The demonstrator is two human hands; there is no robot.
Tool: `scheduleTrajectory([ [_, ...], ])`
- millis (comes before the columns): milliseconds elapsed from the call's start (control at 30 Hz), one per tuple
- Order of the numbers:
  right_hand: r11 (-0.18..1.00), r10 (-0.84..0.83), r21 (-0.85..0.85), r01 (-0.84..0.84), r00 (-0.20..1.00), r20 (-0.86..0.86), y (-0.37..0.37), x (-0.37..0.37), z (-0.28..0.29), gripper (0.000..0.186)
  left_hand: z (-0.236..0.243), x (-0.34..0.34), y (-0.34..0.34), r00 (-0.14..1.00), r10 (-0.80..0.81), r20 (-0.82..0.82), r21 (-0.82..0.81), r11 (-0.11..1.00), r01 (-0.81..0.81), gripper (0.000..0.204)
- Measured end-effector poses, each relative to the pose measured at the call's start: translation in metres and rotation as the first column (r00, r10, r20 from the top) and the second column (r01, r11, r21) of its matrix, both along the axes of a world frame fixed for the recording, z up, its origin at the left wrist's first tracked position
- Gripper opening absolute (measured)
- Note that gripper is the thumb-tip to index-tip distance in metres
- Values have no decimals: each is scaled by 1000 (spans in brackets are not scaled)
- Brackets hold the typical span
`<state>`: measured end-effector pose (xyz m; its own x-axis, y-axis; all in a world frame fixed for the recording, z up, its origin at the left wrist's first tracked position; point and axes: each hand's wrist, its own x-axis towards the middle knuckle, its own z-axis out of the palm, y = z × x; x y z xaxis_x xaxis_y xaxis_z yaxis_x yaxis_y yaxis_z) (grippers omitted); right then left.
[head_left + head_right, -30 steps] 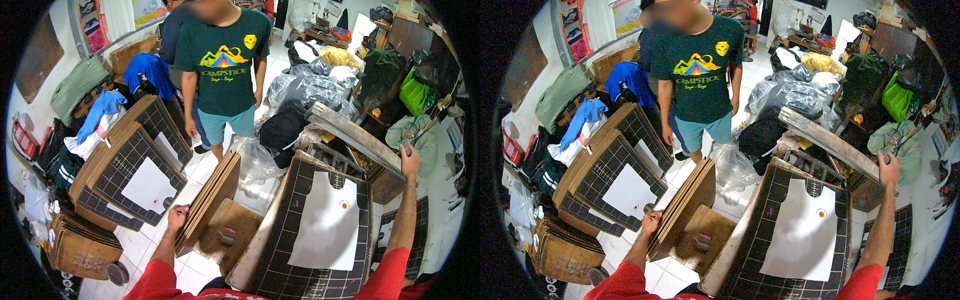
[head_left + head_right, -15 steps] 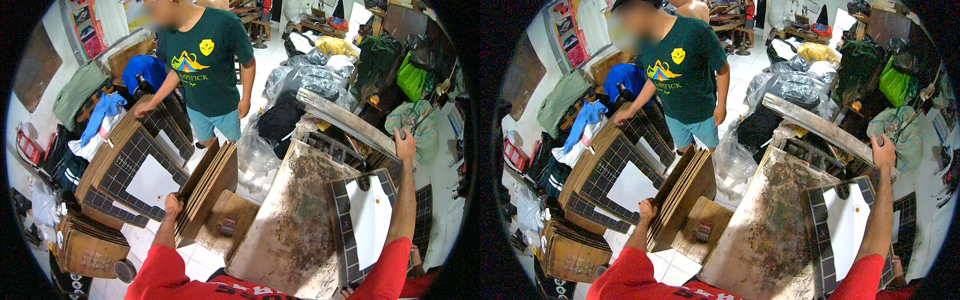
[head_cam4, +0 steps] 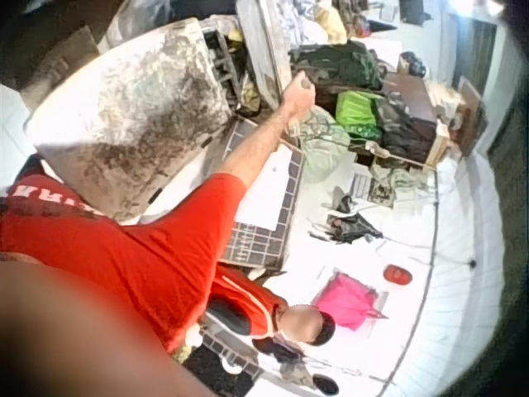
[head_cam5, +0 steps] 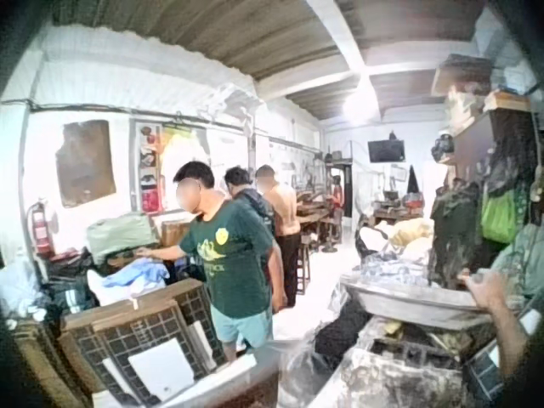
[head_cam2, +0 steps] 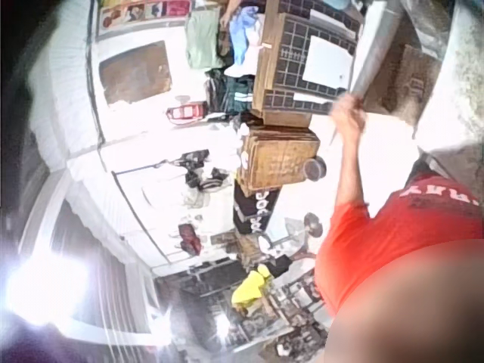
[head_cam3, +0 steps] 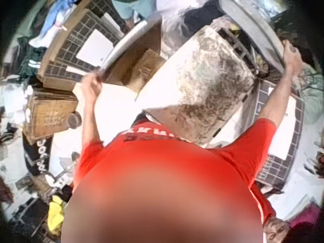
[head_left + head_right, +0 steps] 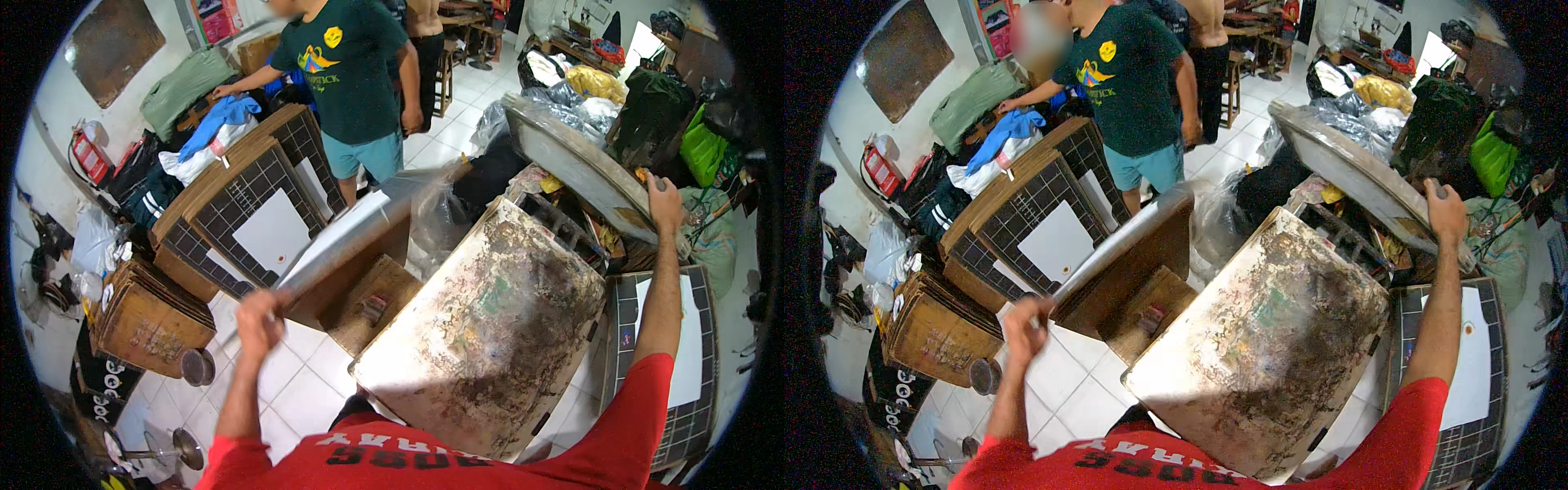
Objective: The person repeatedly places a white t-shirt on a printing board, lowers a screen, and uses a yellow squeegee to pull ink across the screen. The person then lifts the screen, removes the printed shirt, and repeats the cycle with new shirts.
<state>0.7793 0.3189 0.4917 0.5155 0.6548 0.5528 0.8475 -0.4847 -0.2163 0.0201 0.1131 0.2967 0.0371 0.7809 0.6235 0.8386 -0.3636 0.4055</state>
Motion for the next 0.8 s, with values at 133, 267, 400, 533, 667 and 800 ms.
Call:
scheduleTrajectory([
  [133,1000,5,-24,-6,999,-42,-5,-5,-4,70,-69,89,-134,946,-123,-299,-408,913,-10,34],
  [267,1000,15,-14,-16,1000,-22,-16,-15,-4,67,-149,105,-208,989,-150,-8,-473,871,129,85],
  [400,999,4,-52,-8,997,-83,-23,-24,-7,69,-230,36,-201,711,703,11,-453,638,-623,94],
  [533,1000,-12,-16,12,998,-56,-24,-27,-14,68,-259,-15,-179,462,866,190,-845,383,-372,68],
  [667,1000,-26,-19,25,997,-66,-26,-26,-21,69,-218,-28,-140,543,839,-41,-629,400,-667,67],
  [800,999,-46,-10,46,997,-64,-27,-28,-30,72,-159,-66,-58,706,702,-91,-555,553,-621,67],
])
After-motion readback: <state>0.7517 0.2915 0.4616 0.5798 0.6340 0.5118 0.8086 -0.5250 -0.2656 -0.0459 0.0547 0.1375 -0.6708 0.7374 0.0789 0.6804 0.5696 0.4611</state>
